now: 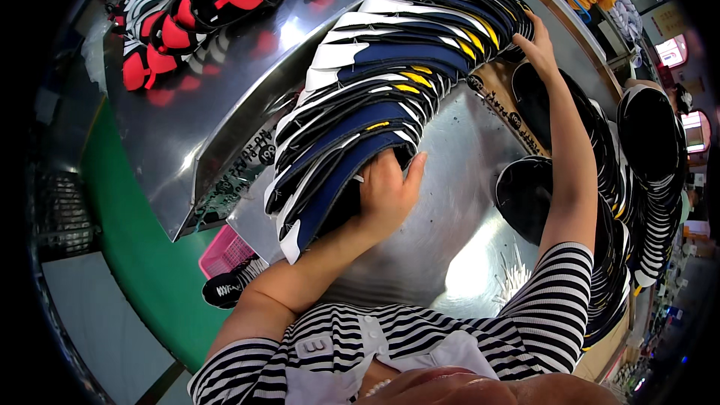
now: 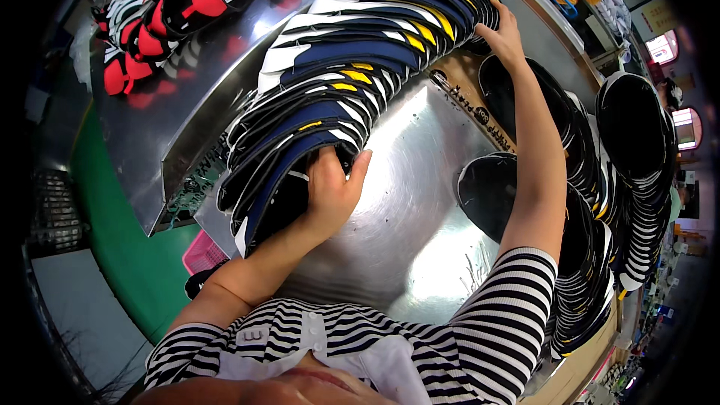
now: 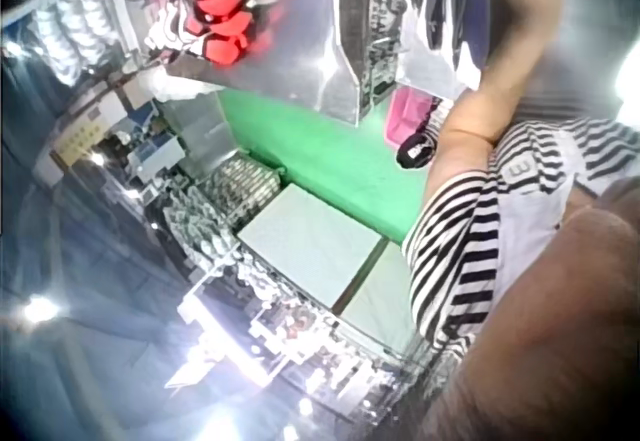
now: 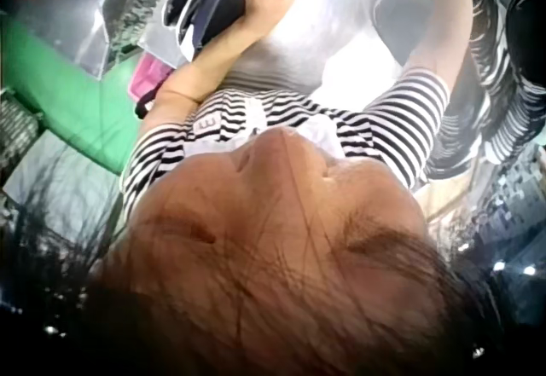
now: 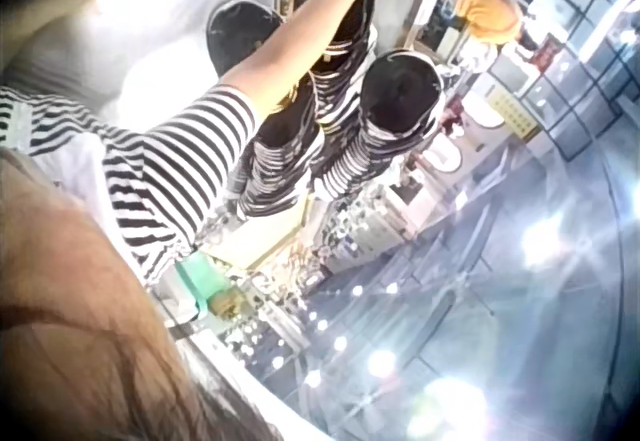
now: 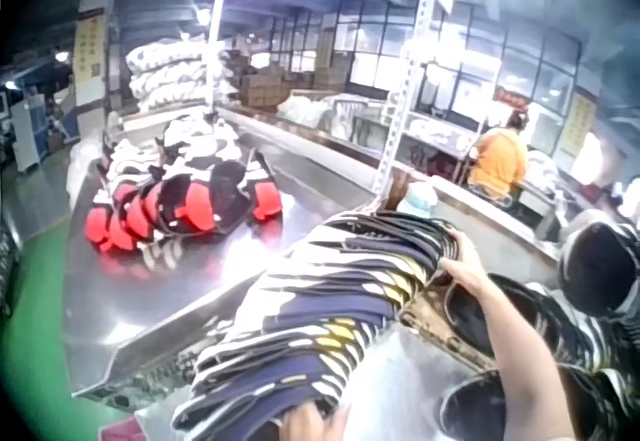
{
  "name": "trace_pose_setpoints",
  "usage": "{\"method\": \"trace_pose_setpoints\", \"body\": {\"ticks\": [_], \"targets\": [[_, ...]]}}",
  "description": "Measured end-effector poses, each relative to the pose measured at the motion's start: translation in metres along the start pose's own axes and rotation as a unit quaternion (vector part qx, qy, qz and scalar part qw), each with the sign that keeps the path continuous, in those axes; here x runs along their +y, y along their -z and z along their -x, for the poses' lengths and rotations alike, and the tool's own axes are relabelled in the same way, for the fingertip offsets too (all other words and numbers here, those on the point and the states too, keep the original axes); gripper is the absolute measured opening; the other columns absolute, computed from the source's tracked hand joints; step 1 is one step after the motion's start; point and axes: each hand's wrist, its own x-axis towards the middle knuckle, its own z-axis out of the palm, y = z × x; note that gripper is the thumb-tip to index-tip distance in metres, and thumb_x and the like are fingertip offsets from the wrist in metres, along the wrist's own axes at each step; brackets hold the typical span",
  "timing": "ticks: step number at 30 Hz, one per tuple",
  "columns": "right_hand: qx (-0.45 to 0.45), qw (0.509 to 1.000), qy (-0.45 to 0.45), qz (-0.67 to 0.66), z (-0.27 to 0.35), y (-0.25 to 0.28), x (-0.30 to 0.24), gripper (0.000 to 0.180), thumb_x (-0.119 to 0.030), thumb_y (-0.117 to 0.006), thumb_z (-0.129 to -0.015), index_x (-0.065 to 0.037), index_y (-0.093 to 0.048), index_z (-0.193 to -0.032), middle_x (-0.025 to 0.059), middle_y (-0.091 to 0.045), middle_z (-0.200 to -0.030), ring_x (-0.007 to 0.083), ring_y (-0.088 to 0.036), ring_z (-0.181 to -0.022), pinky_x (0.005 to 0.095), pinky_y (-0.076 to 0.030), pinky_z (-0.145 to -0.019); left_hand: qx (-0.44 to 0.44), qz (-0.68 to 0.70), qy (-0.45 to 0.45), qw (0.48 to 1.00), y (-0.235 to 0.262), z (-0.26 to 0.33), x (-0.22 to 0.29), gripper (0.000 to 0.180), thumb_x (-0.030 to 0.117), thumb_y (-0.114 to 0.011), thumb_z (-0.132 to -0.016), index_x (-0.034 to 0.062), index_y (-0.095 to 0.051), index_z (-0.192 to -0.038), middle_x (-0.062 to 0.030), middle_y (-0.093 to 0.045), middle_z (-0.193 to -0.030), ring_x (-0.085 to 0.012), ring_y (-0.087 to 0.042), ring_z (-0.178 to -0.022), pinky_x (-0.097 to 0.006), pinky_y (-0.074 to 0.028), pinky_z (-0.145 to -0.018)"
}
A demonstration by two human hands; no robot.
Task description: The person laces several blue and white shoe uppers by threading white laces through the eyelets and then stacks the finished uppers before placing them into a pink basket.
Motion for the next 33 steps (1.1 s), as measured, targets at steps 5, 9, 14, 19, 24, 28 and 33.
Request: {"method": "trace_pose_setpoints", "body": {"ticks": [5,9,14,19,24,28,33], "targets": [[0.023,0.994,0.01,0.111,-0.006,-0.017,-0.007,0.065,-0.035,-0.061,-0.081,-0.009,-0.045,-0.138,0.0236,-0.049,-0.138,0.0424,-0.049,-0.125,0.0456,-0.04,-0.104,-0.03,0.045,0.05,0.997,0.006,0.001,0.0,0.044,0.026,-0.071,-0.088,-0.0106,-0.056,-0.107,-0.0304,-0.062,-0.098,-0.0464,-0.06,-0.09,-0.047,-0.047,-0.084],[-0.001,0.996,-0.02,0.09,-0.033,0.005,0.039,0.067,-0.033,-0.066,-0.077,-0.012,-0.044,-0.137,0.0269,-0.052,-0.132,0.043,-0.053,-0.119,0.0454,-0.041,-0.104,-0.036,0.067,0.046,0.996,0.001,0.002,0.005,0.044,0.029,-0.069,-0.089,-0.0084,-0.056,-0.108,-0.0298,-0.062,-0.097,-0.0458,-0.061,-0.091,-0.047,-0.049,-0.083],[-0.038,0.983,-0.179,-0.02,-0.024,-0.031,-0.011,0.076,-0.028,-0.065,-0.075,-0.012,-0.037,-0.143,0.0309,-0.05,-0.13,0.046,-0.047,-0.123,0.0454,-0.038,-0.107,-0.034,0.039,0.119,0.992,0.011,0.005,-0.004,0.05,0.04,-0.07,-0.088,-0.007,-0.059,-0.101,-0.0297,-0.063,-0.093,-0.0454,-0.063,-0.087,-0.049,-0.052,-0.077],[0.034,0.995,-0.053,0.074,0.003,-0.009,-0.002,0.066,-0.025,-0.063,-0.076,-0.013,-0.044,-0.139,0.0258,-0.05,-0.131,0.042,-0.05,-0.123,0.0461,-0.04,-0.105,0.018,0.015,0.061,0.998,0.001,-0.006,0.007,0.059,0.047,-0.071,-0.085,-0.0089,-0.06,-0.1,-0.0302,-0.064,-0.09,-0.047,-0.063,-0.084,-0.05,-0.052,-0.075],[0.078,0.991,-0.009,0.11,0.031,0.031,-0.049,0.06,-0.027,-0.062,-0.077,-0.013,-0.049,-0.134,0.0202,-0.051,-0.133,0.0396,-0.052,-0.121,0.0458,-0.042,-0.102,0.09,0.039,0.017,0.995,0.001,-0.018,0.011,0.054,0.041,-0.075,-0.082,-0.01,-0.062,-0.094,-0.0284,-0.064,-0.084,-0.0481,-0.061,-0.08,-0.049,-0.05,-0.075],[0.091,0.988,0.022,0.119,0.056,0.068,-0.105,0.059,-0.027,-0.062,-0.076,-0.013,-0.051,-0.132,0.019,-0.052,-0.131,0.0397,-0.054,-0.118,0.045,-0.044,-0.099,0.14,0.134,-0.029,0.981,0.04,-0.011,0.032,0.031,0.018,-0.077,-0.08,-0.0076,-0.064,-0.093,-0.0222,-0.067,-0.088,-0.0423,-0.063,-0.081,-0.045,-0.049,-0.078],[0.094,0.988,0.066,0.1,0.092,0.095,-0.184,0.059,-0.026,-0.063,-0.076,-0.012,-0.052,-0.131,0.018,-0.053,-0.13,0.0395,-0.054,-0.118,0.044,-0.044,-0.099,0.086,0.18,-0.029,0.979,0.126,0.039,0.049,0.022,0.0,-0.069,-0.086,-0.0061,-0.062,-0.107,-0.0096,-0.066,-0.101,-0.0186,-0.063,-0.091,-0.031,-0.049,-0.084]]}}
